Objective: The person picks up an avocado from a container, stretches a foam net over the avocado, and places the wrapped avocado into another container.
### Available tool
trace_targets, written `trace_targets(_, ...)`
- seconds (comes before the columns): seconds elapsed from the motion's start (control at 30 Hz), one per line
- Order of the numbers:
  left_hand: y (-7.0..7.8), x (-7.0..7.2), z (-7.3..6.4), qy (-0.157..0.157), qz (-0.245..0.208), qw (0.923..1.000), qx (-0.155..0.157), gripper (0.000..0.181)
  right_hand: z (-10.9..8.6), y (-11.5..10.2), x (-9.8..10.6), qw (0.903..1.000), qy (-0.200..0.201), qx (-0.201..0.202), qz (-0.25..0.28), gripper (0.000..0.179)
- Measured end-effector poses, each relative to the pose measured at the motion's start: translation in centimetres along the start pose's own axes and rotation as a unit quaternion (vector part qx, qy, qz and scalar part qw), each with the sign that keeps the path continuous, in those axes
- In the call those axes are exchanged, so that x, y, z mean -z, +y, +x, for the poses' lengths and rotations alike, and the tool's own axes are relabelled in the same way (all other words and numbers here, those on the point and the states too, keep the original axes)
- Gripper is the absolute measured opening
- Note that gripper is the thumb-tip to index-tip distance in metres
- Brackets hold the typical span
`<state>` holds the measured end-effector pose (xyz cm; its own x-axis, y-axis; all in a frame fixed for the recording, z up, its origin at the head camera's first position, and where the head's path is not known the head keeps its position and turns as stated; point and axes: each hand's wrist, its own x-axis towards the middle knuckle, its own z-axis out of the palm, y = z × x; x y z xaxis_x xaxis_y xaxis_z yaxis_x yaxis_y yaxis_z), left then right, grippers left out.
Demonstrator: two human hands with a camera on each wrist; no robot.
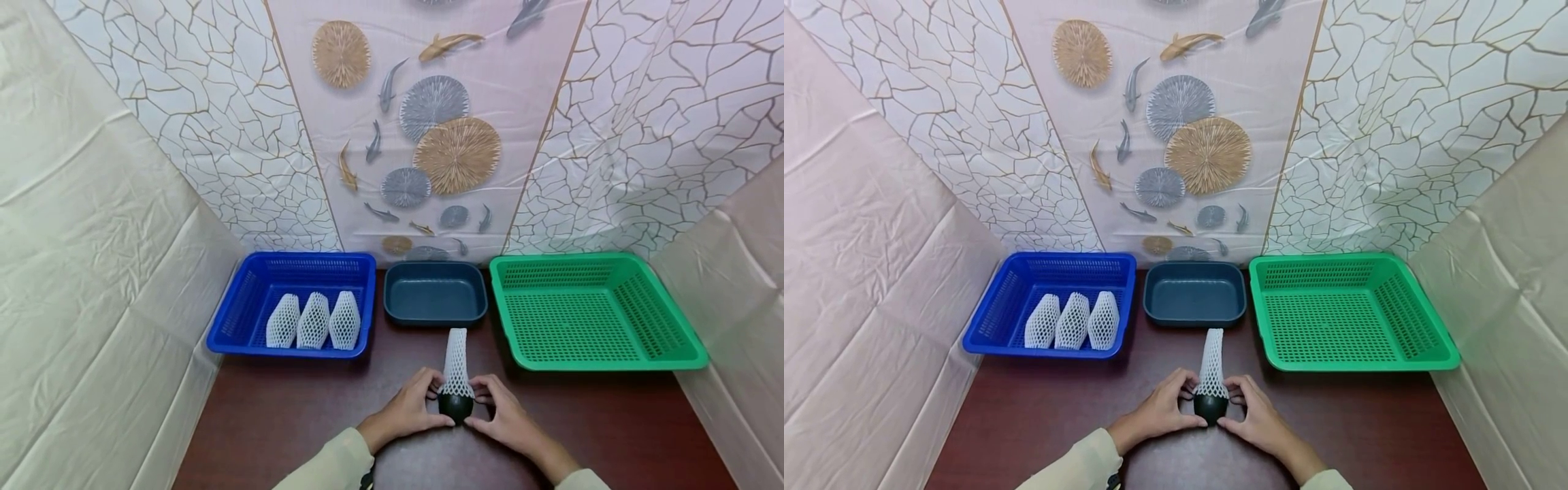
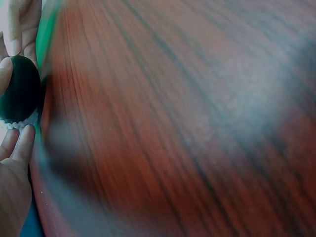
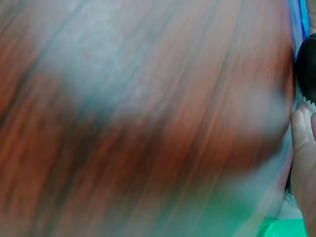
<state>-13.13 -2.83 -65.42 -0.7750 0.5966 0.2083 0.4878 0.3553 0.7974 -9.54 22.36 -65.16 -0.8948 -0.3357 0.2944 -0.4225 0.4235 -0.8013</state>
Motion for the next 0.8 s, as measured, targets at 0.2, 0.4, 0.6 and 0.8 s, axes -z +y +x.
trace_targets(0.2,0.0,-0.1,-0.2,0.020,-0.017,0.9996,0.009,0.066,0.4,-0.9,-0.1,0.9990,0.015,-0.021,0.037,0.063)
trace_targets(0.4,-0.1,0.0,0.0,0.047,-0.008,0.9988,0.009,0.061,0.9,-0.1,-0.5,0.9985,0.037,-0.010,0.040,0.059)
trace_targets(0.6,0.0,0.1,0.2,0.075,0.013,0.9971,0.011,0.056,1.5,0.2,-0.6,0.9976,0.047,-0.015,0.048,0.054)
trace_targets(0.8,0.2,0.0,0.2,0.106,0.024,0.9940,0.004,0.050,2.0,0.1,-0.5,0.9983,0.048,-0.024,0.021,0.045)
